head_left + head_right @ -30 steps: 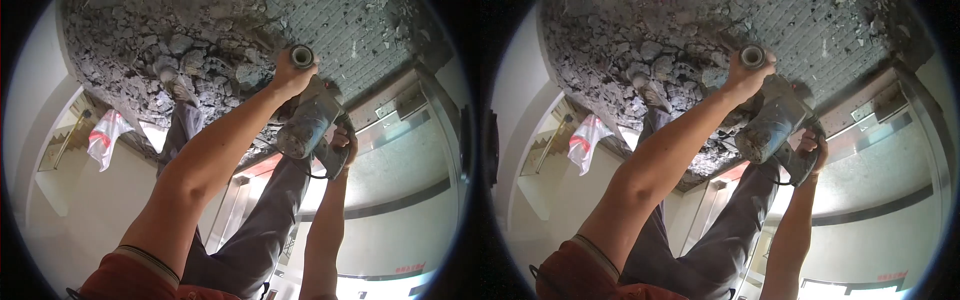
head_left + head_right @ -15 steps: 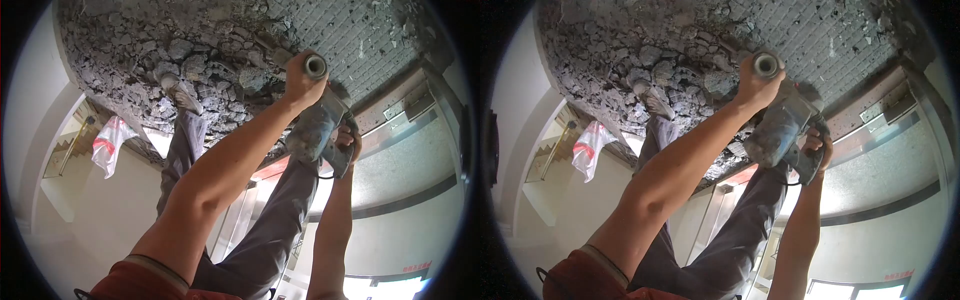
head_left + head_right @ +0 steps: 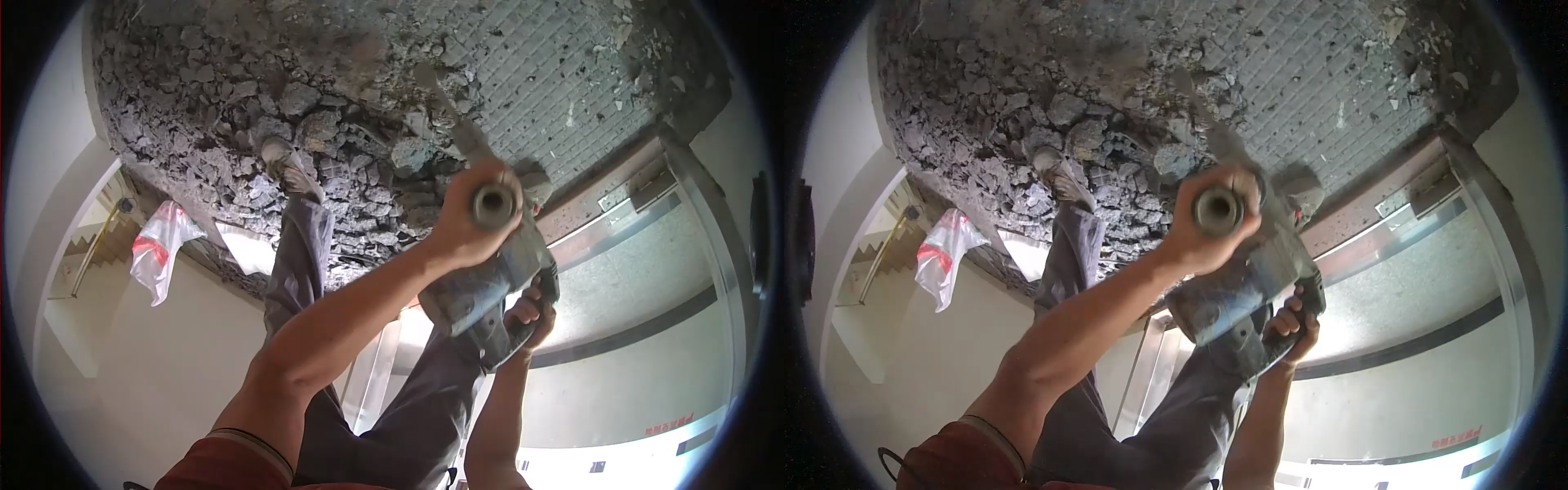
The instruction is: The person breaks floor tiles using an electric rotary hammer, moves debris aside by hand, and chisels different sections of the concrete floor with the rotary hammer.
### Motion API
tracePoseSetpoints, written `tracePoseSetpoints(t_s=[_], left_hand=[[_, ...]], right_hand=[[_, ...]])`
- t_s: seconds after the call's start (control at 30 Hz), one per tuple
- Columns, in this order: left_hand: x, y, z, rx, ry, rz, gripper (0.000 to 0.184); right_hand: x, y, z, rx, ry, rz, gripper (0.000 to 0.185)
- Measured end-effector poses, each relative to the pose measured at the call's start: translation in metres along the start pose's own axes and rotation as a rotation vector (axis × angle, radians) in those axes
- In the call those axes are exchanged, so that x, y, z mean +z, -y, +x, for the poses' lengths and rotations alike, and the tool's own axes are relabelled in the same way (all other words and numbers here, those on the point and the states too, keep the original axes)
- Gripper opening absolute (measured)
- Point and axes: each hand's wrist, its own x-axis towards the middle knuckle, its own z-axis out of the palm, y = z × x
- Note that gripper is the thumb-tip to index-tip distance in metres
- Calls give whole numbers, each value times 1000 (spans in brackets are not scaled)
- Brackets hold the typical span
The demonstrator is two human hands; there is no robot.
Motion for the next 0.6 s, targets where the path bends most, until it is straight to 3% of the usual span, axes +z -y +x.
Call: tracePoseSetpoints(t_s=[0.07, 0.1, 0.13, 0.23, 0.27, 0.3, 0.4, 0.6], left_hand=[[-23, 13, 33, -114, -76, 199, 16], [-40, 12, 58, -197, -125, 122, 13], [-49, 9, 76, -268, -171, 41, 10], [-44, 11, 93, -69, -161, 113, 7], [-44, 12, 82, -117, -173, 115, 7], [-41, 12, 75, -214, -181, 91, 9], [-39, 18, 99, -130, -158, 82, 12], [-39, 24, 103, -145, -125, 144, 8]], right_hand=[[14, -20, 30, 28, 47, -9, 54], [14, -27, 50, 49, 61, 33, 52], [28, -41, 65, 15, -66, -35, 47], [35, -39, 82, 137, 133, 92, 40], [31, -34, 66, 167, 152, 159, 38], [45, -37, 58, 98, -63, 191, 34], [41, -14, 81, 160, 1, 47, 30], [36, -14, 86, 127, 57, 91, 43]])
